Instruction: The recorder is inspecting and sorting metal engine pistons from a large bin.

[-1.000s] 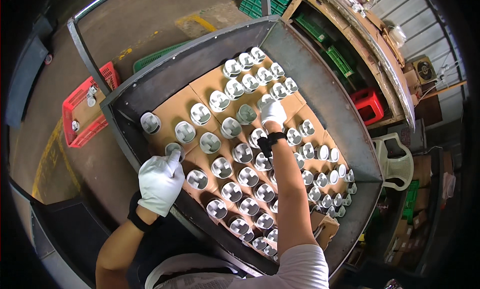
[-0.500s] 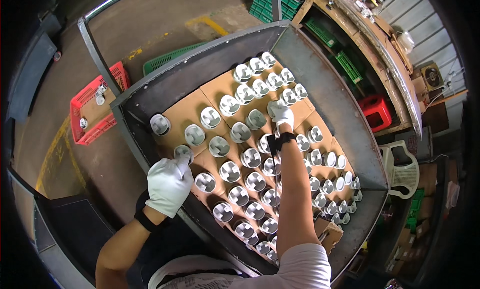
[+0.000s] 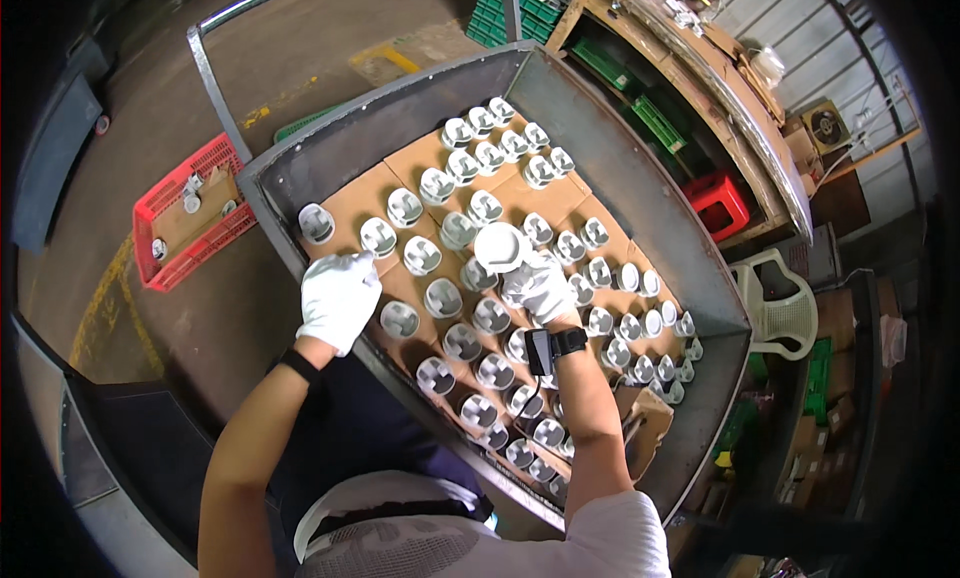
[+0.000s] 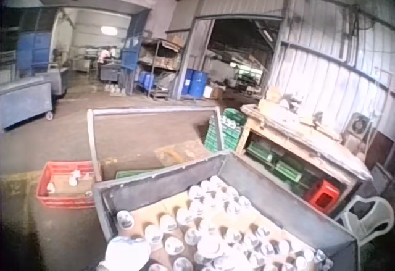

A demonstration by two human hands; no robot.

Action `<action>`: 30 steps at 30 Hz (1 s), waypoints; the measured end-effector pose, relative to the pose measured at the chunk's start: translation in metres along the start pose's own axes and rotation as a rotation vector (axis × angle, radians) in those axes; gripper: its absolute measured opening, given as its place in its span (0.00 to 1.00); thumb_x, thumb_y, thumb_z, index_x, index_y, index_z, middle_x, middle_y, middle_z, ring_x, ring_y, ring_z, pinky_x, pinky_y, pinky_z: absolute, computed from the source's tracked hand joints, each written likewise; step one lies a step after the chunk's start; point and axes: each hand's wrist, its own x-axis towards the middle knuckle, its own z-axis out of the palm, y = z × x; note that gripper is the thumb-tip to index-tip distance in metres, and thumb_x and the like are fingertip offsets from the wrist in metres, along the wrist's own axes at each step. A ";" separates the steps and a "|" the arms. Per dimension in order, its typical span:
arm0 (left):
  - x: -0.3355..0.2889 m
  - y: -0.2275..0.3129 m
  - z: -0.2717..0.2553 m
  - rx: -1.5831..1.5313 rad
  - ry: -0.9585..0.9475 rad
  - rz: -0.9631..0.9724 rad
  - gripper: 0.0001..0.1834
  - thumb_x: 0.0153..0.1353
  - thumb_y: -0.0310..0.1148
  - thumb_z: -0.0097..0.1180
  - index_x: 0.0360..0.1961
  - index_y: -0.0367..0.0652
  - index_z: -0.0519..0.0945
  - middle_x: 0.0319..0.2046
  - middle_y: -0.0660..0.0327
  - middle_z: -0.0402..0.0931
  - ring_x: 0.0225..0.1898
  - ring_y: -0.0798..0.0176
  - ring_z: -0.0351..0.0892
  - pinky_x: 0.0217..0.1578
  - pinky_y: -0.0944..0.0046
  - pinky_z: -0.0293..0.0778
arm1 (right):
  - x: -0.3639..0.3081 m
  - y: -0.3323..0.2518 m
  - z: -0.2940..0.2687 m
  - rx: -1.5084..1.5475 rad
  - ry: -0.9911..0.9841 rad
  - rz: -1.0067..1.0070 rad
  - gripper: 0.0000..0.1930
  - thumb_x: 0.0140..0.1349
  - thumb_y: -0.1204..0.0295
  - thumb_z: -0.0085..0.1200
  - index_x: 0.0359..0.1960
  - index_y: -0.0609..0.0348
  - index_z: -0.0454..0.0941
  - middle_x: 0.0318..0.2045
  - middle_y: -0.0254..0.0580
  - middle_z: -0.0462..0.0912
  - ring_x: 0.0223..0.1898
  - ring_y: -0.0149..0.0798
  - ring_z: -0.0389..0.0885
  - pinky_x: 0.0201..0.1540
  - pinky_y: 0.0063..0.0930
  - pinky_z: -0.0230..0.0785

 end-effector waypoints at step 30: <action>-0.023 0.075 0.014 -1.198 -0.562 0.466 0.30 0.55 0.26 0.66 0.60 0.39 0.70 0.46 0.61 0.79 0.47 0.69 0.78 0.45 0.68 0.78 | -0.076 -0.083 -0.040 1.588 0.120 0.304 0.19 0.62 0.78 0.57 0.57 0.58 0.76 0.49 0.36 0.81 0.48 0.33 0.78 0.49 0.28 0.74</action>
